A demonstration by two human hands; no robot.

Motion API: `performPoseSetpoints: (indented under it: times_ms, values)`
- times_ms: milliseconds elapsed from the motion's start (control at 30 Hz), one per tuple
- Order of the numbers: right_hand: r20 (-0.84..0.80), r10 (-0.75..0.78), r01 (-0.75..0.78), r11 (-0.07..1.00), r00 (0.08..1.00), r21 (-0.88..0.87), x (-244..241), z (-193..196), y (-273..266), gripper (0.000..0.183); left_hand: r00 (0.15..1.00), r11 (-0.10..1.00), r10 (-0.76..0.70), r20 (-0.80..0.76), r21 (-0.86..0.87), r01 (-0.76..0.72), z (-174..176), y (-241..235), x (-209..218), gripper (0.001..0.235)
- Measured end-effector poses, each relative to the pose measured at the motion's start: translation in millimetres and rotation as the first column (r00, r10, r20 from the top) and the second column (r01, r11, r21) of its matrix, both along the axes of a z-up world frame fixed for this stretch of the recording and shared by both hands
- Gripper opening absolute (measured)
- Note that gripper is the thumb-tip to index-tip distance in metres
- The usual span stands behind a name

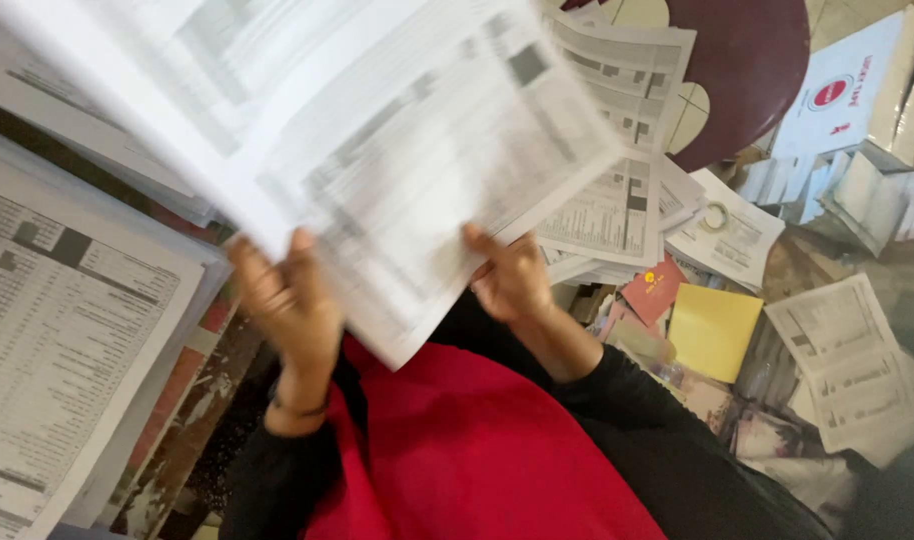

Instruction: The person repeatedly picks up stacks of printed papers from a table, flips through them, and places them back down. The person handles the papers by hand, moving them between different piles on the table surface.

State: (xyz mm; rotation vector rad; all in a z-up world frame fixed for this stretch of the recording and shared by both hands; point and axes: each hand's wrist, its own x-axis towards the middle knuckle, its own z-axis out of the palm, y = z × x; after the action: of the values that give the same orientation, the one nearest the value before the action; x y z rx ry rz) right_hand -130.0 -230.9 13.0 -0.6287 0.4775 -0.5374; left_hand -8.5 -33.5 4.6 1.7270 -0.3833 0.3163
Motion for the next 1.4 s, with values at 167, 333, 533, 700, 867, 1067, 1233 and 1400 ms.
performPoseSetpoints:
  times_ms: [167, 333, 533, 700, 867, 1067, 1233, 1400]
  values:
    - [-0.215, -0.372, 0.307, 0.909, 0.903, -0.283, -50.9, -111.1, -130.1, 0.018, 0.693, 0.684, -0.718, -0.071, -0.26, 0.682, 74.2, -39.3, -10.5, 0.055]
    - [-0.342, -0.5, 0.43, 0.864, 0.796, -0.263, -95.3, -97.5, -165.7, 0.025, 0.814, 0.826, -0.562, -0.148, -0.141, 0.545, 42.4, 4.1, 13.9, 0.031]
    - [-0.602, -0.527, 0.446, 0.845, 0.6, -0.295, -130.0, -179.7, -205.1, 0.046, 0.887, 0.915, -0.402, -0.226, -0.081, 0.395, 25.8, 41.0, 34.7, 0.017]
    - [-0.756, -0.548, -0.088, 0.786, 0.358, -0.611, -145.2, -189.5, -230.1, 0.069, 0.917, 0.943, -0.325, -0.229, -0.008, 0.333, 33.3, 68.4, 45.7, 0.016]
    - [-0.516, -0.856, -0.74, 0.317, 0.047, -0.593, -147.1, -152.9, -248.1, 0.067, 0.969, 0.929, -0.202, -0.144, 0.284, 0.236, 16.9, 87.9, 53.9, 0.03]
    - [-0.221, -0.19, -0.262, -0.232, 0.957, -0.937, 30.8, -117.9, -137.3, 0.04, 0.936, 0.837, -0.316, -0.154, 0.42, 0.351, -39.4, 36.6, 46.9, 0.049]
    - [-0.164, 0.118, -0.035, -0.7, 0.979, -0.714, 149.2, -111.1, -4.6, 0.047, 0.979, 0.47, -0.047, -0.199, 0.86, 0.197, -62.2, 14.0, 42.8, 0.062]
    - [-0.144, 0.18, 0.066, -0.816, 0.973, -0.574, 180.4, -106.7, 35.7, 0.04, 0.983, 0.242, -0.05, -0.177, 0.953, 0.184, -56.9, 14.1, 48.4, 0.063]
